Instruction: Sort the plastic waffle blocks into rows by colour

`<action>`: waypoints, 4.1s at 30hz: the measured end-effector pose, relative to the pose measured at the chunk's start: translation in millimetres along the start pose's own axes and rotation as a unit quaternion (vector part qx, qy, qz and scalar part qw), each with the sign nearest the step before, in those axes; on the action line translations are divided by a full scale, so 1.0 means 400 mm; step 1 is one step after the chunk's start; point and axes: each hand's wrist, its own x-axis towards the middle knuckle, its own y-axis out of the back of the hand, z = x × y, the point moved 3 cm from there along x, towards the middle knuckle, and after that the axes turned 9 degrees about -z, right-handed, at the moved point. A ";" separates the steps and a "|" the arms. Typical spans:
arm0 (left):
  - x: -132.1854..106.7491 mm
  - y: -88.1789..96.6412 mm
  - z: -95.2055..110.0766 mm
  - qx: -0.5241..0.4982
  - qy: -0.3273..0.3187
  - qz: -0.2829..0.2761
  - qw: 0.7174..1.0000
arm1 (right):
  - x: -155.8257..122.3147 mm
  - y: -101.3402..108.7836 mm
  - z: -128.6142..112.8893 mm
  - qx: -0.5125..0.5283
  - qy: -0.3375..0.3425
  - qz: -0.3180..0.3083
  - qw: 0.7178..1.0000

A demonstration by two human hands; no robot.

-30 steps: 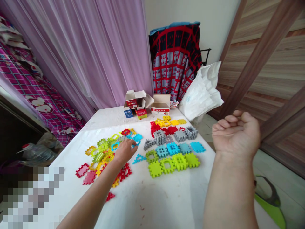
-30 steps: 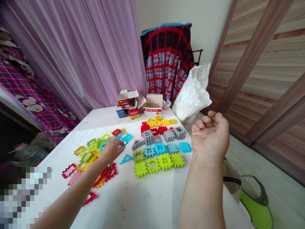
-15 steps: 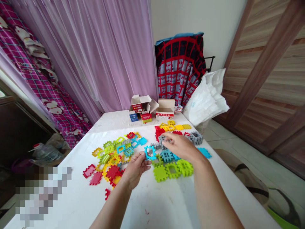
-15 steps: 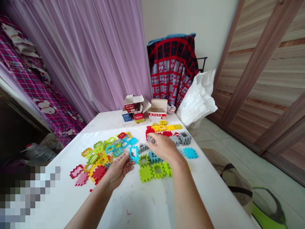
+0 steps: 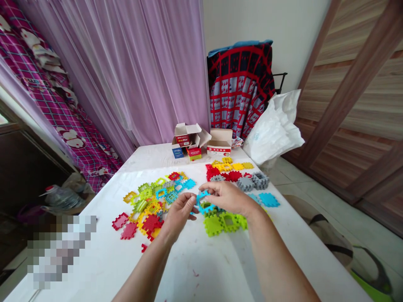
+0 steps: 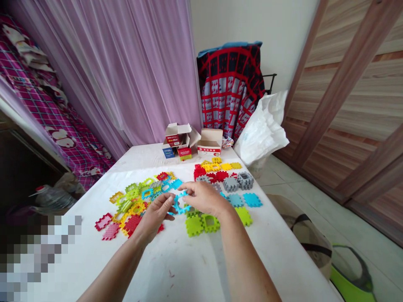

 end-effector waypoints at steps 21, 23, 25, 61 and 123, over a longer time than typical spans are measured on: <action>0.089 -0.060 0.071 0.011 0.008 -0.077 0.997 | -0.090 0.043 -0.031 -0.157 -0.051 0.145 0.976; 0.092 -0.069 0.062 0.011 0.019 -0.087 0.996 | -0.102 0.034 -0.007 -0.154 -0.074 0.175 0.970; 0.092 -0.072 0.050 0.010 0.029 -0.096 0.995 | -0.115 0.036 0.024 -0.169 -0.089 0.226 0.955; -0.097 0.359 -0.163 0.300 -0.150 0.319 0.887 | -0.148 -0.029 0.161 -0.370 -0.373 0.227 0.820; -0.048 0.414 -0.162 0.145 -0.138 0.355 0.913 | -0.239 0.106 0.320 0.160 -0.298 0.416 0.844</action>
